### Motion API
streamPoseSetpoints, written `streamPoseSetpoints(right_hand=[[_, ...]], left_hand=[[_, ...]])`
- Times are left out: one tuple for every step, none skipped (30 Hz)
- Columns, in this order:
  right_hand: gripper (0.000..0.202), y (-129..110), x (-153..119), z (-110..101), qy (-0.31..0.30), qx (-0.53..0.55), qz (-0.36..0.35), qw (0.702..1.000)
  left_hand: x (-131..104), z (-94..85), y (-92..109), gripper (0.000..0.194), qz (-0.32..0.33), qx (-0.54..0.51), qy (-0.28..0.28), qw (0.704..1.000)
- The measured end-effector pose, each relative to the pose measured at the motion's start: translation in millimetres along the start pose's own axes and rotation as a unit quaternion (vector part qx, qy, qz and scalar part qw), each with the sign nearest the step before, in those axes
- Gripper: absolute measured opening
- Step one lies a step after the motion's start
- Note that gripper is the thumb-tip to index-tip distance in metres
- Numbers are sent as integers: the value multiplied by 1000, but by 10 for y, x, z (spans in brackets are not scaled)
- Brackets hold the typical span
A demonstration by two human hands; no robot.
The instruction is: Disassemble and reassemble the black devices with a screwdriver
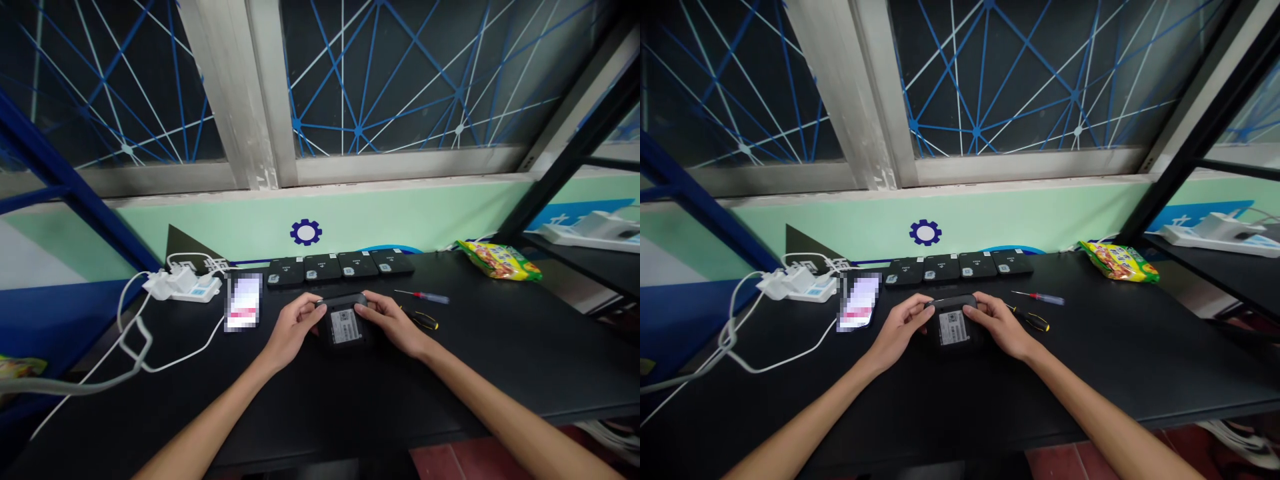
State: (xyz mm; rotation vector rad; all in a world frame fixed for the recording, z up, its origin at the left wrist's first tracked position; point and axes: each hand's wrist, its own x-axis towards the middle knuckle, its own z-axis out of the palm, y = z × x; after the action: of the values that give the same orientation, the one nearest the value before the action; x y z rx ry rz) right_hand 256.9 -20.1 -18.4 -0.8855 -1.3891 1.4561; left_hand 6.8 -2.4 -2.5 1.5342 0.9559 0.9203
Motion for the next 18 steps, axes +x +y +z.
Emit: streamPoseSetpoints(right_hand=[[38, -8, -6, -2, 1, -4, -4, 1000], [37, -13, -10, -2, 1, -5, -6, 1000], [36, -16, -13, -2, 0, -2, -7, 1000], [35, -14, -14, -1, -1, 6, -7, 1000], [35, -8, -13, 0, -1, 16, -5, 1000], [34, 2, -10, 1, 1, 27, -3, 1000], [34, 17, -6, 2, 7, 38, 1, 999], [35, 35, -1, 0, 17, 49, 4, 999], [35, 54, 4, -2, 28, 60, 9, 998], [37, 72, 7, -5, 38, 69, 14, 997], [38, 87, 9, -8, 46, 77, 20, 996], [40, 99, 10, -11, 52, 85, 26, 995], [41, 105, 9, -13, 54, 91, 32, 994], [42, 108, 8, -13, 55, 95, 36, 993], [43, 108, 6, -13, 57, 97, 39, 993], [43, 106, 5, -13, 60, 99, 41, 992], [43, 106, 4, -14, 62, 101, 43, 992], [43, 107, 5, -15, 66, 102, 44, 992]], left_hand=[[1, 3, 2, 36, 3, -2, -1, 1000], [2, 6, 3, 36, 8, -5, -1, 1000], [3, 7, 4, 36, 13, -9, 0, 1000], [4, 8, 4, 35, 15, -15, 1, 1000], [6, 8, 4, 35, 14, -23, 1, 1000], [6, 8, 3, 35, 9, -29, -6, 1000], [6, 8, 4, 35, -2, -35, -21, 999], [4, 10, 5, 35, -16, -41, -42, 998], [1, 12, 7, 36, -33, -49, -66, 996], [-3, 15, 11, 38, -48, -58, -85, 994], [-7, 18, 15, 41, -59, -66, -98, 991], [-11, 20, 19, 44, -66, -73, -104, 990], [-15, 22, 22, 46, -69, -79, -106, 989], [-17, 22, 23, 48, -71, -84, -107, 988], [-17, 22, 21, 49, -74, -91, -111, 987], [-16, 21, 16, 50, -77, -101, -115, 985], [-14, 19, 9, 52, -80, -116, -118, 983], [-10, 18, 0, 54, -83, -131, -117, 981]])
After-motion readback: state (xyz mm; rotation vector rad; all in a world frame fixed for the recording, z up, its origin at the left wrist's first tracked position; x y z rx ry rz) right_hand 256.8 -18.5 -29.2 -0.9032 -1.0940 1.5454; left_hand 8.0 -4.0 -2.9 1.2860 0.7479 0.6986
